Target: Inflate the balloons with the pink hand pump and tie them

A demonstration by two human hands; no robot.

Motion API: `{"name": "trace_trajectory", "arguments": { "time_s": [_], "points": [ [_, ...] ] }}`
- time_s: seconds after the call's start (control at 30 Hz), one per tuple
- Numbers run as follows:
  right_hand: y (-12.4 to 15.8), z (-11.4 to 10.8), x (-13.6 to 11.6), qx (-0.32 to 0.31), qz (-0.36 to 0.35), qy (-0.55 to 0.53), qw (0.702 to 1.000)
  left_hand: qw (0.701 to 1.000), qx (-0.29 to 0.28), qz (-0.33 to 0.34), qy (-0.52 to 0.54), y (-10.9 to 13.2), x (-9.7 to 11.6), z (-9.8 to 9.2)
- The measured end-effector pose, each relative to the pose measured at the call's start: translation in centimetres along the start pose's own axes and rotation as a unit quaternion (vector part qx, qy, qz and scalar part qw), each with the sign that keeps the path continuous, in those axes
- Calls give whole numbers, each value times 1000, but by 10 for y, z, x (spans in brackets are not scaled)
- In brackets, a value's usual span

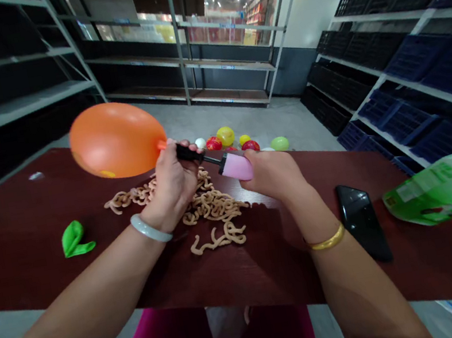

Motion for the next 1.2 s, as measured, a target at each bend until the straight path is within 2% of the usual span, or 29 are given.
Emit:
{"name": "trace_trajectory", "arguments": {
  "time_s": [0.1,0.23,0.37,0.47,0.53,0.6,0.67,0.73,0.87,0.97,1.07,1.2],
  "points": [
    [2,3,-17,-16,-9,-43,999,1000,-15,-18,-6,15,-14,11],
    [-4,14,-18,-39,3,-68,997,999,-14,-13,-26,13,-11,7],
    [-10,27,-3,-81,-10,-98,992,999,25,-1,-35,-11,11,-15],
    [-9,26,15,-91,-14,-104,990,998,49,19,-29,-32,36,-31],
    [-7,23,24,-100,-15,-108,989,998,53,31,-29,-40,48,-36],
    [-5,20,30,-102,-17,-103,989,997,52,36,-32,-41,51,-36],
    [-4,17,31,-99,-23,-89,991,998,50,32,-31,-36,44,-33],
    [-4,18,27,-97,-27,-71,992,998,45,17,-26,-25,27,-27],
    [-5,24,7,-84,-24,-62,994,999,18,-28,-37,0,-12,-14],
    [-6,26,-9,-66,-28,-82,994,998,2,-41,-44,13,-29,-9],
    [-8,29,-15,-66,-27,-97,993,998,6,-31,-50,17,-28,-7],
    [-11,33,-9,-86,-28,-117,989,997,17,-19,-68,4,-9,-11]
  ]
}}
Point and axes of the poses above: each hand's wrist, its own y-axis away from the middle knuckle, its own z-axis out of the palm, x = y × z, the point moved 10 cm from there along -y, towards the middle knuckle, and after that the axes turned 5 degrees about -x, right-handed, at the moved point
